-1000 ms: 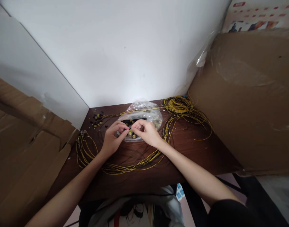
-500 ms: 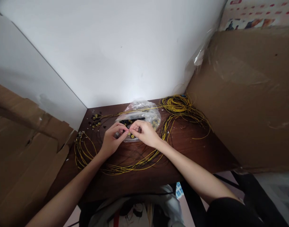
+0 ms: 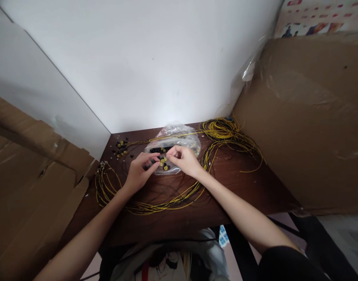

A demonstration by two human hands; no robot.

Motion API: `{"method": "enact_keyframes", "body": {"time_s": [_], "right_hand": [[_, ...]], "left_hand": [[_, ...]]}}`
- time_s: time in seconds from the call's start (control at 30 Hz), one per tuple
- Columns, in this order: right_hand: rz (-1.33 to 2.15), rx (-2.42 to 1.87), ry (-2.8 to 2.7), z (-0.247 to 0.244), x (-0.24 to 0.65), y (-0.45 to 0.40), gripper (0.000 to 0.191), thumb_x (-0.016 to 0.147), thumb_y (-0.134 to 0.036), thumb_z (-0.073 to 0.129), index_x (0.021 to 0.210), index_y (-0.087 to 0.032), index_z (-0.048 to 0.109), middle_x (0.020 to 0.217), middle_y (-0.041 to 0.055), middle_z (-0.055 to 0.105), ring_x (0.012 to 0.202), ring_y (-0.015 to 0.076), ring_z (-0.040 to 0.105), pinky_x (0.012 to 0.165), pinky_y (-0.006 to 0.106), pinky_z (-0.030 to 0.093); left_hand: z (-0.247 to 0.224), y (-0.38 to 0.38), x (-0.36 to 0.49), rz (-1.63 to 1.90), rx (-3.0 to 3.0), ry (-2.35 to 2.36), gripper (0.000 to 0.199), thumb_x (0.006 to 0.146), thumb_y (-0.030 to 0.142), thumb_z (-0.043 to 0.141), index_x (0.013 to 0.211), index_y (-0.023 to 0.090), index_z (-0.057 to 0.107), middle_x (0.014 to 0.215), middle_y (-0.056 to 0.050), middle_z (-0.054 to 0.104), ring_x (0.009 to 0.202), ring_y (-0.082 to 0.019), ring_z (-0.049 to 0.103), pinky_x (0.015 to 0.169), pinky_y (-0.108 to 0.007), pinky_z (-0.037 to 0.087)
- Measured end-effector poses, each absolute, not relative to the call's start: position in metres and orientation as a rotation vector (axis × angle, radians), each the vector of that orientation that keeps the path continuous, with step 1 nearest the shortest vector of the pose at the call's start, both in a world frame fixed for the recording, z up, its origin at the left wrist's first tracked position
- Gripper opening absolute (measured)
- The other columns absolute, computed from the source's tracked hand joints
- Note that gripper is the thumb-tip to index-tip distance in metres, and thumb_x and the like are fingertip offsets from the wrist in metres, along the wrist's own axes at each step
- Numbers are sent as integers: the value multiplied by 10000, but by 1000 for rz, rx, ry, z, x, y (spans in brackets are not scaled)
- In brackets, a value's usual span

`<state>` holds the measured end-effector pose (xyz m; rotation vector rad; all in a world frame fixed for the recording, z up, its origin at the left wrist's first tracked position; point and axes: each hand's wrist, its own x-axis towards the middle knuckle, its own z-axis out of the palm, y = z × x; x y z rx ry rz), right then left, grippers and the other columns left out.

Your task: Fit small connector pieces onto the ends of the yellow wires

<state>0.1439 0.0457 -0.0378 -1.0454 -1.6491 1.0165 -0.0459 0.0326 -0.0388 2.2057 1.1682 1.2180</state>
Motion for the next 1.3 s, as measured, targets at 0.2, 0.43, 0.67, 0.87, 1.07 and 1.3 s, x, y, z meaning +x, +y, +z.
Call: {"method": "enact_keyframes", "body": {"time_s": [0.2,0.43,0.67,0.87,1.07,1.3], "right_hand": [[1035,-1064,-1731,-41,139,42,152,767,-290,581,784,-142,609,683,21,598,600,113,517,584,244,418],[1074,-1021,-1760,-38,136,37,165,766,-306,601,806,-149,634,672,14,597,553,100,479,528,233,384],[1114,-1026,-1715,-36,137,39,184,740,-319,618,734,-135,627,637,14,585,545,99,466,528,238,370],[1020,-1050,-1665,-33,142,41,104,724,-241,583,697,-142,596,638,4,579,578,105,489,565,241,390],[974,-1079,-1713,-34,144,41,82,725,-213,567,708,-142,604,664,11,602,593,110,509,576,242,394],[954,-1076,-1741,-33,143,39,64,727,-191,561,712,-143,602,669,13,605,612,118,527,588,241,398]], "left_hand": [[-38,31,-44,1301,2195,1169,99,761,198,639,852,186,675,748,-19,662,683,-147,508,633,-272,422],[-40,31,-44,1297,2283,1111,57,791,176,600,797,180,657,763,-31,650,757,-162,532,709,-300,434],[-40,29,-41,1289,2377,1065,72,809,184,580,823,174,650,788,-40,632,767,-164,520,714,-308,438],[-43,27,-40,1097,2515,1184,230,843,201,523,1051,159,610,1019,-88,588,980,-209,478,870,-370,415],[-48,27,-41,805,2661,1321,257,849,309,515,1062,216,626,1229,-98,482,1107,-281,379,899,-461,361],[-47,26,-41,873,2620,1257,147,820,222,553,926,233,654,1182,-60,527,1093,-255,402,888,-427,349]]}}
